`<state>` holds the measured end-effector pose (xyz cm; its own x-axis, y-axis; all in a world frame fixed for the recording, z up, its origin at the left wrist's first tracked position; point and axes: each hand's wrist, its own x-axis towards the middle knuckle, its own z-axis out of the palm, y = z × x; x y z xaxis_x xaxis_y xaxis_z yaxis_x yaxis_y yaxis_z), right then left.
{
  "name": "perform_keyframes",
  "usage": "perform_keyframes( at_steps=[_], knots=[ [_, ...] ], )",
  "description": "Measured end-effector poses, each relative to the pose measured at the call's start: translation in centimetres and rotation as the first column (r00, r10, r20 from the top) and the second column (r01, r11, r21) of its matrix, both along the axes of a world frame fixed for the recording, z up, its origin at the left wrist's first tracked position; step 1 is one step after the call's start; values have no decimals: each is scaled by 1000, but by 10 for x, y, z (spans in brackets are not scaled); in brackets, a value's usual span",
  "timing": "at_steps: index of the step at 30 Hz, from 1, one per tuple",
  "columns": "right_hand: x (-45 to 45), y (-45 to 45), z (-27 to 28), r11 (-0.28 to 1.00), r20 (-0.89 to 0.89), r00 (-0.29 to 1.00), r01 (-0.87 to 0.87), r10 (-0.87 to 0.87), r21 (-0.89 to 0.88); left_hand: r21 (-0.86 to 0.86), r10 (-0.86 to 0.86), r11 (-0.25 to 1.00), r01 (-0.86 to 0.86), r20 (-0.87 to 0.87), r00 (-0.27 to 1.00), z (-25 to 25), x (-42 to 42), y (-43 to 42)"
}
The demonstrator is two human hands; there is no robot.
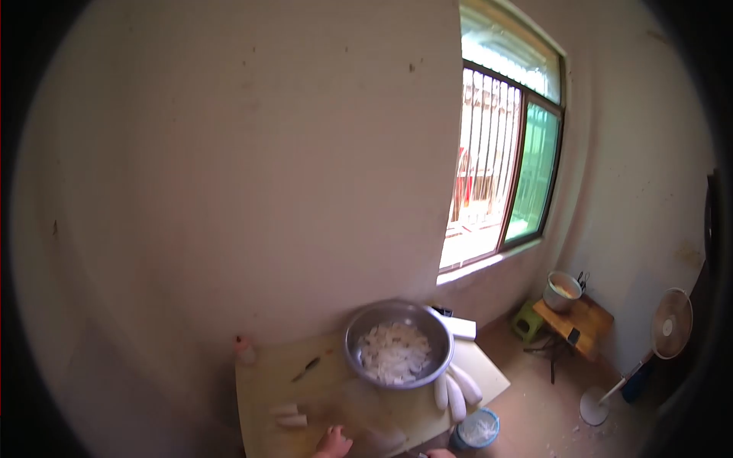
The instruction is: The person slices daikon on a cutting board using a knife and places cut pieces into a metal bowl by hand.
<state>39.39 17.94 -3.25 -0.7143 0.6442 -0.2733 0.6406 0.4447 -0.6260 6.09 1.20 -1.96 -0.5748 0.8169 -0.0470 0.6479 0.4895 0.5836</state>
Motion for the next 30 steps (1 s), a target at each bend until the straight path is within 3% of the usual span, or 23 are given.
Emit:
perform_keyframes(
  at_steps=[1, 2, 3, 4, 5, 8, 11, 15, 17, 24, 26, 30],
  knots=[
    [-2, -11, 7, 1000, -5, 1000, 6, -6, 1, -49, -36, 998, 42, 115, 993, 11, -1, -6],
    [-18, -31, 59, 997, 57, 995, 79, -78, -25, -53, -106, 992, 112, 100, 989, 20, 1, -12],
    [-25, -38, 77, 997, 20, 997, 81, -81, -12, -85, -176, 979, 187, 117, 977, 2, -6, -13],
    [-27, -41, 68, 994, 11, 994, 109, -109, -7, -77, -174, 980, 183, 111, 978, 16, -1, -16],
    [-36, -48, 96, 997, -88, 993, 83, -83, -3, -129, -192, 971, 200, 73, 979, 19, -3, -16],
    [-51, -56, 106, 958, 45, 982, 190, -184, -216, -156, -165, 971, 181, 109, 980, 29, -11, -18],
    [-57, -64, 96, 966, 6, 986, 167, -169, -199, -14, -85, 996, 88, 130, 988, 31, -9, -24],
    [-70, -80, 120, 963, 17, 987, 159, -159, -218, -22, -75, 996, 81, 194, 978, 21, -13, -30],
    [-67, -79, 109, 968, 38, 989, 147, -142, -202, 81, -119, 991, 106, 172, 978, 18, -17, -32],
    [-71, -86, 112, 922, 81, 978, 208, -192, -326, 92, -195, 978, 186, 101, 975, 20, -22, -38],
    [-75, -86, 114, 906, 133, 972, 227, -191, -357, 270, -280, 923, 275, -21, 960, 14, -26, -40],
    [-76, -88, 115, 892, 71, 981, 194, -180, -408, 204, -306, 932, 300, -3, 952, 13, -26, -43]
  ],
)
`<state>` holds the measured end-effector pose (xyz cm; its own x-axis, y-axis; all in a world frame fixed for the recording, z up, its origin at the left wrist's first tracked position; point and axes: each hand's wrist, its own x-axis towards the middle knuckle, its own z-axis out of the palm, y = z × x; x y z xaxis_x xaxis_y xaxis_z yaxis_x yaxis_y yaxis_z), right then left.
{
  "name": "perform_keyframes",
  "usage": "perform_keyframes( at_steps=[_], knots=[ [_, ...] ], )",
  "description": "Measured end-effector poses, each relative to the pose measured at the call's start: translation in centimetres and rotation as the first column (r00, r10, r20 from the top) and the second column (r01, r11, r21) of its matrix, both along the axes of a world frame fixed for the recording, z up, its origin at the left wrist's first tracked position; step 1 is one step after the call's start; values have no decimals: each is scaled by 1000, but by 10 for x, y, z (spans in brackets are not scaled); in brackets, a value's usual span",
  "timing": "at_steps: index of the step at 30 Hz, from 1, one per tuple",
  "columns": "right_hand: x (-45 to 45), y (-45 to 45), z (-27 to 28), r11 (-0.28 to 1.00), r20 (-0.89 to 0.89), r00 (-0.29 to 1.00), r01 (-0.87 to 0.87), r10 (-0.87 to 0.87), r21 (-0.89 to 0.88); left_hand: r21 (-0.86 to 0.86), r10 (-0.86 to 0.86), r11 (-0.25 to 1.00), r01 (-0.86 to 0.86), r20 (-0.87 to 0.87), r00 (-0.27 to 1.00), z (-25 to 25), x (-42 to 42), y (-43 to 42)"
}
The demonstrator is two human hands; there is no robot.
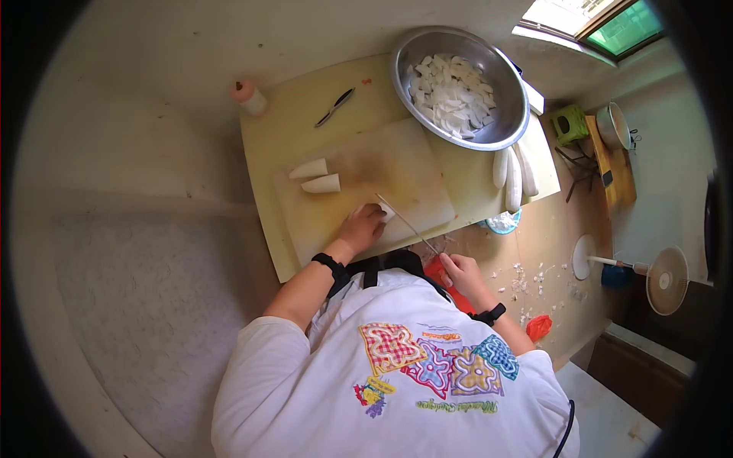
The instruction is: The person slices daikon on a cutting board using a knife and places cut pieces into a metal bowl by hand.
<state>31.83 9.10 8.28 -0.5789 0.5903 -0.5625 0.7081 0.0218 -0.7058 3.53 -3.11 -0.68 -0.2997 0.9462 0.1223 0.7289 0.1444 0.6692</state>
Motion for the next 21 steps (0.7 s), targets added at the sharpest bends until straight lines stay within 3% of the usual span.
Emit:
perform_keyframes(
  at_steps=[2, 11, 15, 18, 21],
  knots=[
    [0, 2, -5, 999, 32, 999, -21, 20, 25, -9, -58, 998, 57, -98, 993, 2, -3, 1],
    [-16, 8, 1, 999, 61, 998, -27, 26, 20, 76, -181, 979, 192, -133, 974, 2, -18, 7],
    [-26, 8, 18, 1000, 12, 1000, -16, 15, 19, 63, -209, 974, 218, -126, 970, -1, -22, 9],
    [-23, 11, 11, 993, 106, 991, -85, 77, 81, 20, -245, 968, 250, -132, 960, -8, -24, 8],
    [-25, 11, 15, 996, 91, 994, -58, 52, 62, -6, -268, 963, 269, -110, 957, -6, -28, 8]
  ],
)
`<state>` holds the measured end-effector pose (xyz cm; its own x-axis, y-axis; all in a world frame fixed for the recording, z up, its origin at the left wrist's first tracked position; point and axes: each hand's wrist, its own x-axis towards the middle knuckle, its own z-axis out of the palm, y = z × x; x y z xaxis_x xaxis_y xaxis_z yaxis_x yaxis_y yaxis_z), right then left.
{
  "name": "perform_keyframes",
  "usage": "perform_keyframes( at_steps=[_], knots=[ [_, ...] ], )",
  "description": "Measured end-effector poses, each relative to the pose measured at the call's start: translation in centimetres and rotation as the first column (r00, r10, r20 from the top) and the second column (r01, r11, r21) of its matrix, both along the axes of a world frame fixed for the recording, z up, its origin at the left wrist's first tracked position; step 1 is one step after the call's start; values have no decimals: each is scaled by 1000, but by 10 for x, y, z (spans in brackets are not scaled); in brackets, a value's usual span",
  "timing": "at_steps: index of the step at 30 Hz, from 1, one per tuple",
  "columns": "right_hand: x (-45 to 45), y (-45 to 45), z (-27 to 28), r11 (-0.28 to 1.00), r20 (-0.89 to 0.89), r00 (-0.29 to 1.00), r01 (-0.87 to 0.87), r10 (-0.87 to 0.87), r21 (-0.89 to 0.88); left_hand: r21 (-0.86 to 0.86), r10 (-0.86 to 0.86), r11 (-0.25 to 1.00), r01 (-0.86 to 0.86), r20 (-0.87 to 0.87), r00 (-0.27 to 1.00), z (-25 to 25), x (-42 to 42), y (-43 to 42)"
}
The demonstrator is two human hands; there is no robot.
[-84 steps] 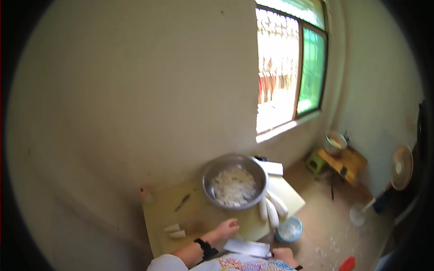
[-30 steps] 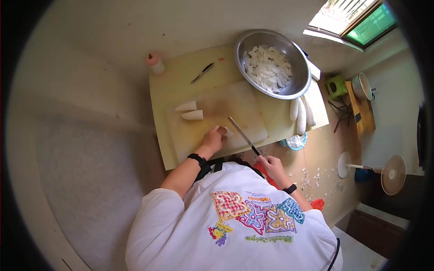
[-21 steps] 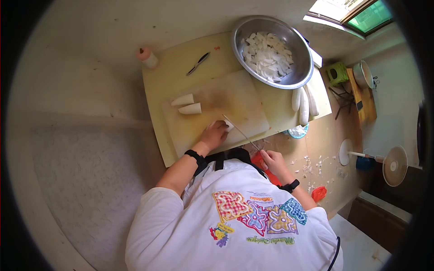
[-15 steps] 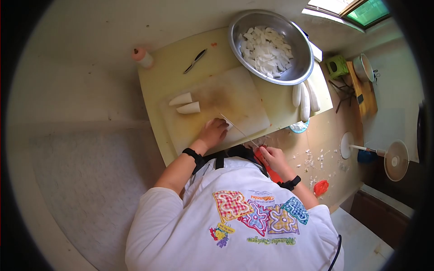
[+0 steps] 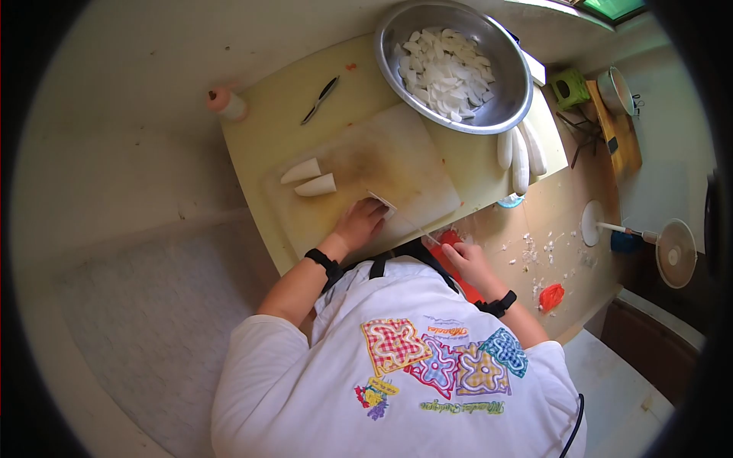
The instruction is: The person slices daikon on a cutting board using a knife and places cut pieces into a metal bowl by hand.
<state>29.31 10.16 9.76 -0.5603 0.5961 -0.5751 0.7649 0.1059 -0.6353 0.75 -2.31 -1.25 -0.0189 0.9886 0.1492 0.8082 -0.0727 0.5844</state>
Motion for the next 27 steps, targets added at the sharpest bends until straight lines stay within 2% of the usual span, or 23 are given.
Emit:
perform_keyframes(
  at_steps=[3, 5, 13, 19, 25, 27],
  knots=[
    [0, 0, -1, 1000, -4, 1000, 7, -8, -29, -22, -19, 1000, 20, 20, 1000, 1, -2, 4],
    [1, 0, -4, 999, 2, 1000, 14, -14, -29, 83, -24, 996, 20, 42, 999, 1, -2, 7],
    [0, 0, -5, 999, 7, 1000, 21, -21, -30, 69, -13, 998, 11, 33, 999, 9, -3, 6],
    [-7, 5, 7, 997, 78, 994, -76, 73, 29, 76, -27, 997, 26, 5, 1000, -1, -4, 4],
    [-14, 9, 17, 997, 94, 993, -67, 71, -41, 35, -26, 999, 24, 60, 998, 3, -6, 5],
    [-16, 13, 19, 991, 98, 993, -47, 59, -124, 34, -24, 999, 21, 82, 996, 5, -6, 8]
  ],
)
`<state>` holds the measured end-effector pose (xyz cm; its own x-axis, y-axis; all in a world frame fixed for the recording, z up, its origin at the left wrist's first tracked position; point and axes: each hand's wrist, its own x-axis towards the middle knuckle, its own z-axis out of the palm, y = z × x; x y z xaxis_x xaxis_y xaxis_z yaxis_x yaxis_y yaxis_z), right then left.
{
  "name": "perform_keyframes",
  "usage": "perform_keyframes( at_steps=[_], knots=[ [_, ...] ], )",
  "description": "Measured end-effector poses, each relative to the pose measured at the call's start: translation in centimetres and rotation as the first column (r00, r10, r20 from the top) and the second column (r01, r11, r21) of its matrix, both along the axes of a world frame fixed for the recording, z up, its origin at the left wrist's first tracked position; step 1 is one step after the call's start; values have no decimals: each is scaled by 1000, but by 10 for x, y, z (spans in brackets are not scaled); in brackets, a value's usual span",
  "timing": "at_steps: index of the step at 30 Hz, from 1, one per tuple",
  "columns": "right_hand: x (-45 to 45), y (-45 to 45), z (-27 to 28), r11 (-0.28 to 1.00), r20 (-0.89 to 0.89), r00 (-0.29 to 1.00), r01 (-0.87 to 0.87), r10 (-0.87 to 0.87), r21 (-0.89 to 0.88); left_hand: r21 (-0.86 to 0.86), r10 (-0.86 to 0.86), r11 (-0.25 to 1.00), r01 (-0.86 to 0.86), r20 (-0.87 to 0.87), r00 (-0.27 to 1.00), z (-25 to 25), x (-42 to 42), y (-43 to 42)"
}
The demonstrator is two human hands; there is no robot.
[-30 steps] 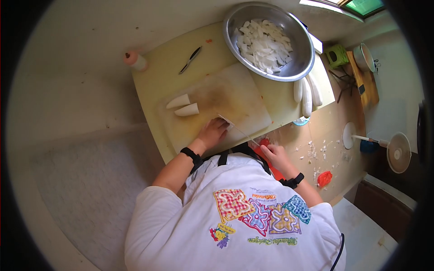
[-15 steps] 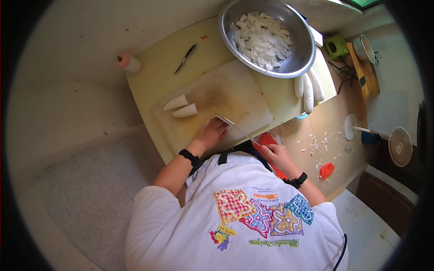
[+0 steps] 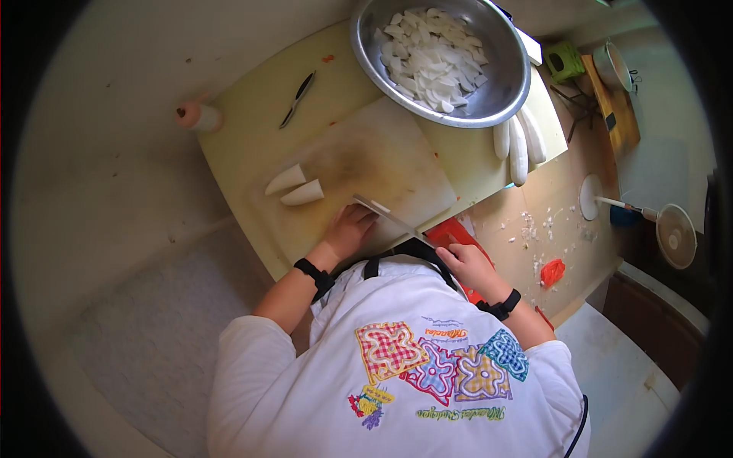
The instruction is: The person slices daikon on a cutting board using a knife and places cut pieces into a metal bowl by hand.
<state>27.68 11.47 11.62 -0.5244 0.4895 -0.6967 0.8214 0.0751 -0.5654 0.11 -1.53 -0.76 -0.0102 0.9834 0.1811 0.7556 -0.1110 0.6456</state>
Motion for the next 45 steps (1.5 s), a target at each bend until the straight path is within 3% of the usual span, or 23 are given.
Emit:
perform_keyframes(
  at_steps=[6, 19, 30, 36, 39, 43, 45],
  knots=[
    [-2, 18, -3, 989, -10, 1000, -10, 9, -145, 2, 14, 1000, -14, -21, 1000, -2, 1, -3],
    [-10, 25, -7, 979, 17, 996, -85, 90, -183, 28, 21, 999, -21, -8, 1000, 4, 3, 0],
    [-24, 18, -50, 994, -73, 995, -79, 73, -79, -44, 57, 997, -57, 4, 998, 5, 6, -1],
    [-16, 7, -65, 995, -157, 983, -94, 98, 33, -113, 68, 992, -56, 103, 992, 2, 9, -4],
    [-15, 6, -70, 992, -170, 978, -112, 121, 59, -28, 59, 998, -58, 57, 997, 2, 7, -2],
    [-19, 7, -61, 985, -65, 986, -148, 154, 89, -66, 54, 996, -51, 45, 998, 10, 11, 1],
    [-19, 7, -57, 984, -42, 989, -137, 142, 113, -177, 45, 983, -48, -24, 999, 22, 12, 5]
  ],
)
